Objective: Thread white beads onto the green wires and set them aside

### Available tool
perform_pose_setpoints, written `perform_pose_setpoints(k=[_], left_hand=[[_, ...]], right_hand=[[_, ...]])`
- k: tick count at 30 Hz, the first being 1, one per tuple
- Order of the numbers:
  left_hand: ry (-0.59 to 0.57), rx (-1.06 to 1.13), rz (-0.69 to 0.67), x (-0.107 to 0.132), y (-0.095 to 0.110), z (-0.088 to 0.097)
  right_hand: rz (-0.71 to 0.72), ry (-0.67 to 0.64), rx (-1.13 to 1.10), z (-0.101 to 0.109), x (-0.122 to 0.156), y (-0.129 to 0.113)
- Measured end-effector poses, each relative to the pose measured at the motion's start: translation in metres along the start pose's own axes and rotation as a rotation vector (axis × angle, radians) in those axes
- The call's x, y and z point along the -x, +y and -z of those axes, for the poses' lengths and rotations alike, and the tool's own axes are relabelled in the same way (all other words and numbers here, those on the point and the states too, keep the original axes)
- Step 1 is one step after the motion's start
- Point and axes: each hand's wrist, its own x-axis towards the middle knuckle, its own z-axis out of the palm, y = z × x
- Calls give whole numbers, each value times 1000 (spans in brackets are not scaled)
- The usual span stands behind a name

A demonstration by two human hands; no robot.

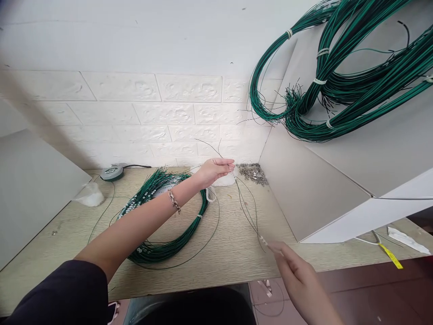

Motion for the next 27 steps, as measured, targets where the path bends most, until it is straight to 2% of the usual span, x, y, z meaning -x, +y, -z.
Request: perform_pose_setpoints(k=[2,7,11,16,18,23,27], left_hand=[[3,-7,9,0,-1,0],[9,-7,2,-1,-1,0],[26,19,9,0,0,0],[30,31,23,0,-1,4],[28,28,30,-1,-2,6],[11,-1,46,-3,-6,8],[-15,-21,57,-3,-7,7]], right_hand=[[41,-29,-32,-1,-2,3],[177,59,-25,-5,-4,-9],[125,23,-11,-4,0,-25],[101,90,86,-6,1,-30],[97,55,116,-7,-1,-28],[156,-158,201,-9,-10,-21],[292,-156,193,-12,-15,-24]])
